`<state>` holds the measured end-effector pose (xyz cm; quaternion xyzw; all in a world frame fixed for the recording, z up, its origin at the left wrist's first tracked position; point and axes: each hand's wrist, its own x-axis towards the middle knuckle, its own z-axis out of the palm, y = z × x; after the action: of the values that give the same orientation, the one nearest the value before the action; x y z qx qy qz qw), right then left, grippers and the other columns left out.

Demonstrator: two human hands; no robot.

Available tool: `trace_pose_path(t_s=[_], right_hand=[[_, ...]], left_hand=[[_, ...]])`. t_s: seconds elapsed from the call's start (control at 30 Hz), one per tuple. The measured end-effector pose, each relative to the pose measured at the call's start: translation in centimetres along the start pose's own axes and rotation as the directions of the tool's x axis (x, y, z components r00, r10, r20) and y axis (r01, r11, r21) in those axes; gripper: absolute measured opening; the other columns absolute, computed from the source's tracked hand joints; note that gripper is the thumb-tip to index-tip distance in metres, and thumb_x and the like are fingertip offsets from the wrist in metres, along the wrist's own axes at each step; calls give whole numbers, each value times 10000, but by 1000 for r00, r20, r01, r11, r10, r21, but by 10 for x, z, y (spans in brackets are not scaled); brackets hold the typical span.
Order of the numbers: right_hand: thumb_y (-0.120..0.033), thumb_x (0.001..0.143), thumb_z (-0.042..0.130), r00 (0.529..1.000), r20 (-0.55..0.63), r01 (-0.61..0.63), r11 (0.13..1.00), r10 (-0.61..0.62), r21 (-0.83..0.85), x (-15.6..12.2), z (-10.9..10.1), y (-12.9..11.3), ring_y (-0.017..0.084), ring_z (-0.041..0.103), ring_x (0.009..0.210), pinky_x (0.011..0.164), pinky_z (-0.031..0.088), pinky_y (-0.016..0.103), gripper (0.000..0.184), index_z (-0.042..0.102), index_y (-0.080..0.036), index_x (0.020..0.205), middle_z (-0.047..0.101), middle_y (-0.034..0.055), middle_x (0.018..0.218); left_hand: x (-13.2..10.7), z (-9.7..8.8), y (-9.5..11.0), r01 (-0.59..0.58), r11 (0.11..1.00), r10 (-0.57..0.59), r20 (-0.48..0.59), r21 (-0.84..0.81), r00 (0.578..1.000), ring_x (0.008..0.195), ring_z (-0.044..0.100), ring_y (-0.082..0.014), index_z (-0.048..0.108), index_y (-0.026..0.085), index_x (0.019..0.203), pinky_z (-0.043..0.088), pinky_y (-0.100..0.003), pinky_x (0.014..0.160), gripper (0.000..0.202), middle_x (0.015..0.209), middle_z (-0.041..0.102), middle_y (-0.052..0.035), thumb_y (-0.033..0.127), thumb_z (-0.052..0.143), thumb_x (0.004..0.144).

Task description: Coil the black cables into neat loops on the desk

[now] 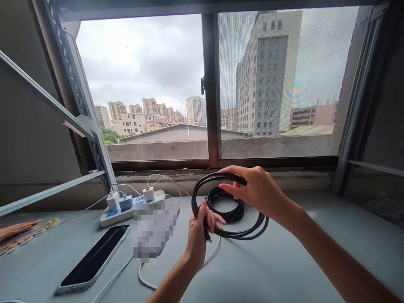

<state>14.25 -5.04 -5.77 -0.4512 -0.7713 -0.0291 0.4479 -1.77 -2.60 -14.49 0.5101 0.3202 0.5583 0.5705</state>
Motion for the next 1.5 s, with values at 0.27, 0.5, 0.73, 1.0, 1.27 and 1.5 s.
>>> trace_pose_path(t_s=[0.27,0.5,0.73,1.0,1.27,1.5], right_hand=[[-398,811,713,980,196,-141,835,41,531,5,1,-14,81,422,299,277,178,158,298,714,-197,1031,484,-61,415],[-297,831,686,991,69,-130,773,111,621,3,-8,-7,53,365,281,249,176,126,196,735,-193,989,475,-57,405],[-324,813,696,965,-142,-59,709,220,702,3,-21,-5,68,382,299,230,253,119,243,727,-206,1023,457,-56,405],[-392,826,680,899,-317,-17,746,303,666,1,-37,-4,66,401,323,230,209,113,304,695,-244,1090,446,-57,437],[-403,799,717,919,-196,-88,663,342,743,5,-43,23,23,304,301,241,180,118,309,706,-236,1060,427,-62,477],[-437,770,744,951,11,-219,650,307,728,13,-22,45,31,320,333,250,184,115,365,711,-214,1056,447,-54,493]], left_hand=[[8,-6,-37,314,948,-318,279,62,906,599,548,-167,516,161,641,381,-268,574,507,618,576,-34,663,544,700],[-8,-2,-25,293,925,-379,639,243,670,843,597,-221,629,137,989,377,-306,724,563,891,657,-117,609,346,865],[-6,-3,-19,383,904,-360,819,188,446,1072,556,-292,426,229,1343,371,-365,847,745,1154,598,-150,418,728,689],[-7,3,-26,490,859,-264,690,-150,674,1150,519,-277,591,211,1163,387,-323,841,392,1304,520,-129,434,533,846],[18,-14,-4,234,915,-127,314,-330,941,962,632,-233,651,210,882,415,-325,867,243,966,700,-51,428,659,774],[15,-14,17,152,939,-87,214,-310,973,1045,601,-212,541,226,1204,357,-348,974,392,1099,658,-71,458,401,920]])
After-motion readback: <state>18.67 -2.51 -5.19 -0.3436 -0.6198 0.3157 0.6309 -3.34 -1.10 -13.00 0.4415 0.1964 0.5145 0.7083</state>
